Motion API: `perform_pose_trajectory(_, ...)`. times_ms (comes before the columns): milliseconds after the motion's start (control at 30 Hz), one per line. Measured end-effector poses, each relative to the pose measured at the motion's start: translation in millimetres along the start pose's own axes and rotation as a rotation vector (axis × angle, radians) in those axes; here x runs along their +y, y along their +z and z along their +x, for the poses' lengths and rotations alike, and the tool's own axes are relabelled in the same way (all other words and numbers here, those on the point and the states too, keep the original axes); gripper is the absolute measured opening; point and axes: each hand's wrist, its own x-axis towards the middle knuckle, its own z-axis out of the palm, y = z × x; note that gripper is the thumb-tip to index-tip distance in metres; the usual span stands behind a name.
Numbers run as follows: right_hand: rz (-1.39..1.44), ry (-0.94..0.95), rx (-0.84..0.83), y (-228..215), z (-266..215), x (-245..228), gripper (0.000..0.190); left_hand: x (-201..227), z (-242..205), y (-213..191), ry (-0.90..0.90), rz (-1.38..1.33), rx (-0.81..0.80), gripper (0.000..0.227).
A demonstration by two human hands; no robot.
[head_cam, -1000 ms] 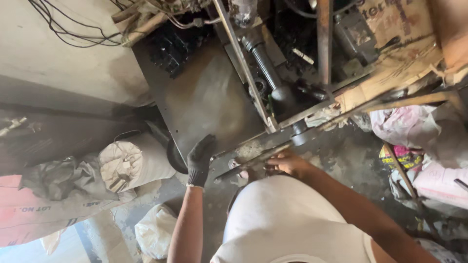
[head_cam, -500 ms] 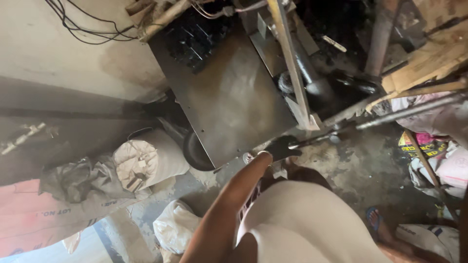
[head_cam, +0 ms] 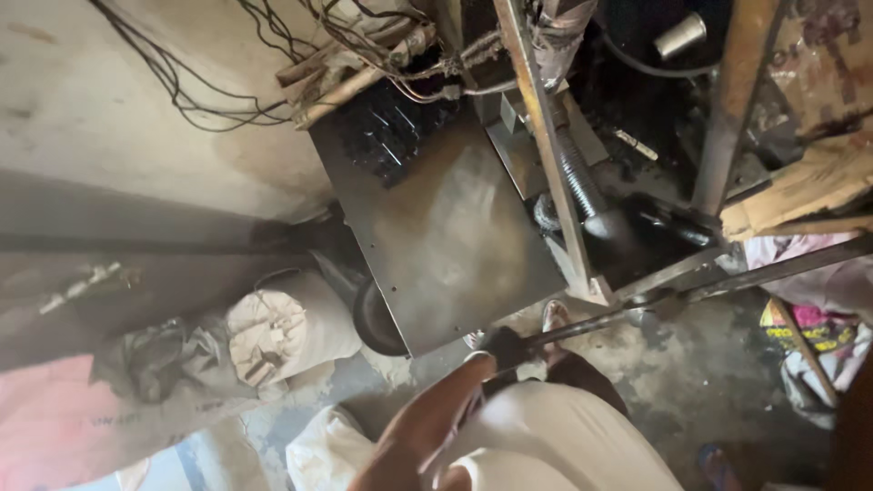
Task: The person operates a manual press machine in a workshop. They repeatedly place a metal mold under the press, turn a crank to activate the press, and then remove the mold to place it on a metal surface. The person wears gloves and flip-flops while performing the task.
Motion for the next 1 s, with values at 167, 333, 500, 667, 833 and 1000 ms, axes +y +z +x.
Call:
perform_pose_trajectory(167,0.260,0.087,-0.059,21.4,40.4,-16.1,0.026,6.4,-54.4,-16.4,-0.170,-0.123,0.057,0.047)
perform_pose_trajectory(333,0.502,0.163,-0.057,21.5,64.0,-28.9,0.026,27.9,-76.7,-51.2,-0.207,0.025,-0.076,0.052)
perform_pose_trajectory(500,0.647,0.178,-0.102,33.4,55.7,-20.8,0.027,42.0,-102.1,-65.2,-0.092,0.138,-0.016,0.048)
perform_pose_trajectory(667,0.777,0.133,-0.260,29.4,57.0,-13.4,0.027,69.3,-123.7,-71.2,-0.270,-0.127,0.302,0.034)
perform_pose_trajectory(833,0.905,0.017,-0.642,23.0,38.3,-3.3,0.020,136.0,-83.7,-78.5,-0.193,0.017,0.528,0.029)
perform_pose_trajectory(1000,0.874,-0.050,-0.840,3.7,34.1,-16.1,0.016,201.5,-20.5,-73.2,-0.407,0.077,0.628,0.020)
